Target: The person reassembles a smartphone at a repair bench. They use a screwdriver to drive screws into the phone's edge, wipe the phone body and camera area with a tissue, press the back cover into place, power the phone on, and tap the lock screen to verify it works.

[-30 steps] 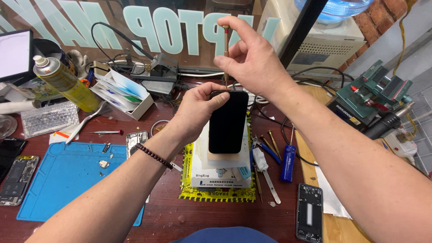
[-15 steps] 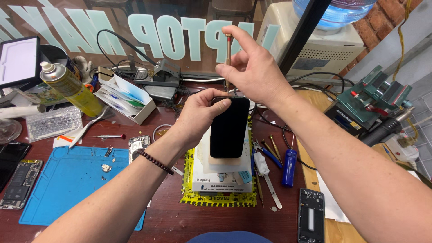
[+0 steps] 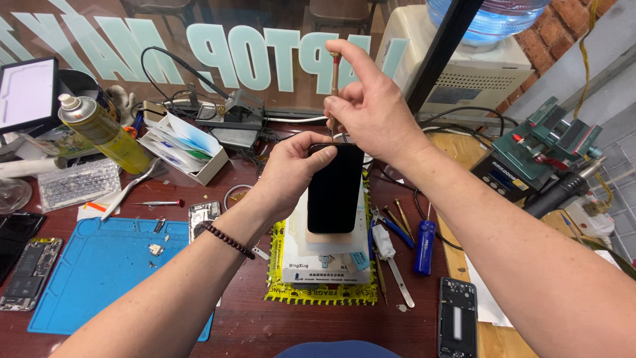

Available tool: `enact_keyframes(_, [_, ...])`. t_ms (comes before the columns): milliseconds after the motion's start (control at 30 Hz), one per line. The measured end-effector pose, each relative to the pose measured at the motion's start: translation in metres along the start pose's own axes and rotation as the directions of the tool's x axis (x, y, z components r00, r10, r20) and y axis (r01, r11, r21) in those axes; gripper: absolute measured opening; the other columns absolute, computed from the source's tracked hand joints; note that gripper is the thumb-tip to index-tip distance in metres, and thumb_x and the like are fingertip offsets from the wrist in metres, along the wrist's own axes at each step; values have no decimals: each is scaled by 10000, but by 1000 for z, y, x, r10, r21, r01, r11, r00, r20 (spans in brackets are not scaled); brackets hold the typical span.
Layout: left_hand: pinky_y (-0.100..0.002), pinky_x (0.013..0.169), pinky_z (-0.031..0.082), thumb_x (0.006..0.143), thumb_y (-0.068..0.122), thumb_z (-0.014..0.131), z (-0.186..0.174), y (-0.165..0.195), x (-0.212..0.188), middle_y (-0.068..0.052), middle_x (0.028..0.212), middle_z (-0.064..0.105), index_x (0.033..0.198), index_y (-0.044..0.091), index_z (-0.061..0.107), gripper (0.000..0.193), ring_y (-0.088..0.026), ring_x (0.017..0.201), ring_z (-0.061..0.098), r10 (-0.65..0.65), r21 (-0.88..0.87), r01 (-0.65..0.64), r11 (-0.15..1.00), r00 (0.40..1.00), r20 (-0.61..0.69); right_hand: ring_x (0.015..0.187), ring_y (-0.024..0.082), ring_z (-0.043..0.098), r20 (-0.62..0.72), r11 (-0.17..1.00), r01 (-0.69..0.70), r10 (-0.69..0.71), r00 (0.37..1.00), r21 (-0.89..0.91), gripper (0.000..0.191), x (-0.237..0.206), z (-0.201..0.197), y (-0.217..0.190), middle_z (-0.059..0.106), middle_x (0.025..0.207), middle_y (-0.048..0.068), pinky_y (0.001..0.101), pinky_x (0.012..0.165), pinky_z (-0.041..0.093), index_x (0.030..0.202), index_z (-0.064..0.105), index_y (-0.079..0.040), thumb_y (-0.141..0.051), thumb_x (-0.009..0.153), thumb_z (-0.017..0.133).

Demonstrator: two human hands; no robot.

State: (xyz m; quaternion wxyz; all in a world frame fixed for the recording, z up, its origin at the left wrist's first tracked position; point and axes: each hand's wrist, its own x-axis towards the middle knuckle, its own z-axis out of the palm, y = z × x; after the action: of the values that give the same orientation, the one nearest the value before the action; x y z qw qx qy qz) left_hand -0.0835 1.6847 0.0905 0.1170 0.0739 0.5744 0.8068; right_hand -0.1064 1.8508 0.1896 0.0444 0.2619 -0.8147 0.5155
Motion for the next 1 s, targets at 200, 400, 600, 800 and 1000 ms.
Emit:
enact_keyframes(200, [-239, 771, 569, 888, 73, 758, 9, 6, -5, -15, 972, 725, 1066, 28, 679, 200, -75, 853, 674, -33, 4, 34, 999, 999, -30, 816, 179, 755, -156, 913, -223, 289, 944, 342, 669, -9, -4, 7, 736, 1015, 117, 349, 615, 656, 1591, 217, -209, -41, 1036, 552])
enact_keyframes(400, [-242, 727, 577, 863, 94, 784, 21, 9, -6, -11, 939, 735, 1048, 42, 727, 201, -77, 821, 674, -37, 89, 43, 995, 997, -70, 820, 186, 748, -149, 893, -247, 321, 935, 375, 670, -18, -8, 9, 718, 998, 136, 352, 646, 673, 1586, 225, -189, -19, 1025, 549])
enact_keyframes(600, [-235, 712, 572, 877, 93, 783, 23, 10, -6, -8, 921, 731, 1027, 39, 742, 165, -70, 806, 667, -17, 108, 25, 994, 997, -76, 840, 177, 752, -137, 906, -253, 313, 940, 339, 665, -20, -8, 8, 718, 997, 129, 358, 678, 645, 1584, 215, -199, -24, 1029, 536])
enact_keyframes(800, [-237, 701, 575, 874, 94, 782, 23, 9, -7, -12, 916, 731, 1033, 40, 739, 173, -73, 798, 671, -27, 103, 35, 994, 996, -81, 837, 177, 749, -131, 911, -244, 301, 945, 334, 665, -21, -7, 9, 721, 996, 129, 353, 671, 692, 1582, 224, -200, -18, 1027, 542])
enact_keyframes(1000, [-238, 706, 581, 871, 91, 782, 24, 10, -7, -11, 920, 731, 1035, 42, 736, 177, -73, 802, 673, -30, 99, 38, 994, 996, -82, 830, 182, 755, -130, 913, -248, 303, 944, 324, 675, -20, -7, 8, 727, 973, 129, 355, 671, 687, 1579, 232, -203, -10, 1018, 553])
